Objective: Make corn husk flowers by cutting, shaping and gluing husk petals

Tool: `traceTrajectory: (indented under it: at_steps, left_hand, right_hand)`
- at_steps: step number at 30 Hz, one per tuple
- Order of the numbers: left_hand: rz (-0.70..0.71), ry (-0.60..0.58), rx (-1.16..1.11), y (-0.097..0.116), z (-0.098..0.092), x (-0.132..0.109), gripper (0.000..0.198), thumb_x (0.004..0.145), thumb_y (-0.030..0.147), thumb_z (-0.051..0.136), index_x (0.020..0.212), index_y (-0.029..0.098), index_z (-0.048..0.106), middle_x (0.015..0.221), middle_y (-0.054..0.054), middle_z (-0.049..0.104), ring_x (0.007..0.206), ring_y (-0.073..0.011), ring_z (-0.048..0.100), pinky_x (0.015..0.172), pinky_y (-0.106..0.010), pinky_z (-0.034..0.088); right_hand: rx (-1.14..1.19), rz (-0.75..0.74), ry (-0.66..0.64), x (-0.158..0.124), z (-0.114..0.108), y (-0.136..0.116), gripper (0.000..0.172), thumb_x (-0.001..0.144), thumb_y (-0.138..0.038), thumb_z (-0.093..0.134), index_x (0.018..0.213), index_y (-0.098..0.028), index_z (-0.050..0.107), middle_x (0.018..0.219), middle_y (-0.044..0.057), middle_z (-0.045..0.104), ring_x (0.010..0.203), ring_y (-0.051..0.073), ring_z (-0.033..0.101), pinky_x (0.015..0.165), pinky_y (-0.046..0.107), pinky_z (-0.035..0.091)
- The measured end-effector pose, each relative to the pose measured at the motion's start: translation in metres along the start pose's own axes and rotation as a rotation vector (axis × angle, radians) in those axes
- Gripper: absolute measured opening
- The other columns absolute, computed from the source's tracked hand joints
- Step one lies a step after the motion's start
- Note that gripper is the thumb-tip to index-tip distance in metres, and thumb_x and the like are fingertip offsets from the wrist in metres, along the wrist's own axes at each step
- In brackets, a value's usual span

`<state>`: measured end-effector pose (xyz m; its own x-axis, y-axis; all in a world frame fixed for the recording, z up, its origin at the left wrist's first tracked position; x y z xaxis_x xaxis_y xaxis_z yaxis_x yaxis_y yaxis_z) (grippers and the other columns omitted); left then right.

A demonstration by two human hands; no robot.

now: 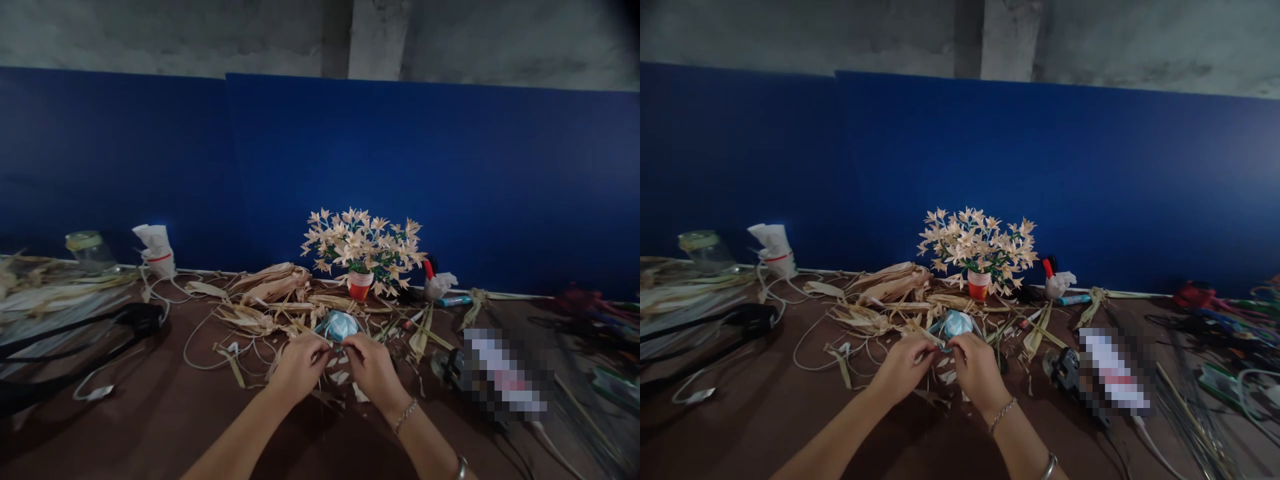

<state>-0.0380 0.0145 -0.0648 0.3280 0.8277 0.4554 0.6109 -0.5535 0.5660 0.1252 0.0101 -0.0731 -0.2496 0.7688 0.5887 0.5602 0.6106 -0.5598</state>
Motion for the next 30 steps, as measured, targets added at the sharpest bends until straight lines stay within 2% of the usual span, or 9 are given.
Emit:
traceTrajectory:
  at_steps: [3,6,9,12,14,17,22,26,30]
  left_hand:
    - [0.004,0.002,-0.026,-0.002,0.0,0.0,0.014,0.077,0.021,0.05,0.075,0.019,0.064,0.074,-0.004,0.064,0.072,-0.0157,0.056,0.067,-0.025,0.04]
    - [0.081,0.019,0.008,-0.003,-0.002,0.0,0.017,0.08,0.025,0.049,0.081,0.02,0.065,0.077,-0.004,0.065,0.075,-0.0163,0.056,0.07,-0.027,0.04]
    - [0.165,0.031,0.034,-0.004,-0.005,-0.001,0.019,0.081,0.024,0.046,0.081,0.019,0.065,0.076,-0.005,0.065,0.075,-0.0164,0.055,0.071,-0.028,0.039]
    - [0.157,0.054,-0.031,-0.005,-0.004,0.0,0.021,0.081,0.023,0.046,0.076,0.02,0.066,0.072,-0.005,0.065,0.072,-0.0159,0.055,0.071,-0.028,0.04]
    - [0.074,0.105,-0.13,-0.006,-0.001,0.0,0.023,0.08,0.027,0.048,0.072,0.019,0.067,0.07,-0.005,0.064,0.071,-0.016,0.055,0.071,-0.028,0.04]
    - [-0.166,0.18,-0.395,-0.007,0.006,-0.001,0.025,0.076,0.037,0.052,0.073,0.018,0.068,0.066,-0.004,0.063,0.067,-0.0163,0.055,0.063,-0.025,0.041]
    - [-0.527,0.102,-1.017,-0.002,0.018,-0.003,0.029,0.068,0.042,0.06,0.076,0.015,0.066,0.062,-0.001,0.06,0.053,-0.01,0.05,0.048,-0.019,0.037]
    - [-0.602,0.164,-1.197,-0.001,0.015,-0.003,0.027,0.067,0.041,0.062,0.077,0.016,0.061,0.063,0.001,0.058,0.044,-0.0037,0.04,0.039,-0.014,0.024]
    - [-0.684,0.065,-1.181,0.0,0.013,-0.002,0.034,0.061,0.042,0.067,0.079,0.014,0.062,0.054,0.004,0.051,0.044,-0.0045,0.04,0.041,-0.016,0.026]
  right_hand:
    - [0.01,0.04,0.048,0.001,-0.001,0.001,0.017,0.076,-0.01,0.045,0.078,-0.018,0.059,0.074,0.004,0.063,0.07,0.015,0.058,0.065,0.024,0.043]
    - [0.006,0.081,0.067,0.002,-0.003,0.001,0.014,0.076,-0.012,0.047,0.077,-0.018,0.06,0.073,0.004,0.063,0.068,0.015,0.059,0.065,0.024,0.043]
    - [0.006,0.08,0.032,0.003,-0.005,0.0,0.012,0.077,-0.016,0.048,0.075,-0.018,0.059,0.071,0.003,0.062,0.067,0.015,0.058,0.063,0.023,0.042]
    - [0.024,0.1,0.034,0.004,-0.007,-0.002,0.014,0.079,-0.019,0.047,0.072,-0.018,0.059,0.069,0.003,0.061,0.065,0.014,0.056,0.063,0.023,0.041]
    - [0.07,0.146,0.056,0.004,-0.005,-0.004,0.014,0.078,-0.022,0.048,0.072,-0.017,0.059,0.069,0.003,0.061,0.065,0.015,0.056,0.063,0.023,0.041]
    - [0.276,0.303,0.017,0.003,0.004,-0.007,0.013,0.075,-0.026,0.051,0.07,-0.017,0.059,0.062,0.002,0.06,0.059,0.014,0.056,0.056,0.023,0.043]
    - [0.622,0.535,-0.17,0.001,0.019,-0.01,0.018,0.069,-0.033,0.056,0.064,-0.016,0.054,0.052,-0.002,0.054,0.044,0.011,0.052,0.041,0.02,0.04]
    - [0.599,0.515,-0.088,0.003,0.012,-0.008,0.019,0.07,-0.033,0.057,0.065,-0.015,0.054,0.055,-0.001,0.055,0.048,0.011,0.052,0.046,0.021,0.043]
    - [0.414,0.3,0.099,0.003,0.003,-0.012,0.012,0.074,-0.026,0.054,0.082,-0.017,0.058,0.075,0.004,0.059,0.068,0.015,0.056,0.06,0.025,0.047]
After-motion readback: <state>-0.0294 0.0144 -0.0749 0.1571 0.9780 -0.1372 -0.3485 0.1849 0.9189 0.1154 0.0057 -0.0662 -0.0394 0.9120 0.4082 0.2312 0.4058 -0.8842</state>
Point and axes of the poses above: each hand's wrist, its own x-axis towards the middle knuckle, its own z-axis out of the palm, y = z × x, the point moved 1 cm from there along x, towards the middle knuckle
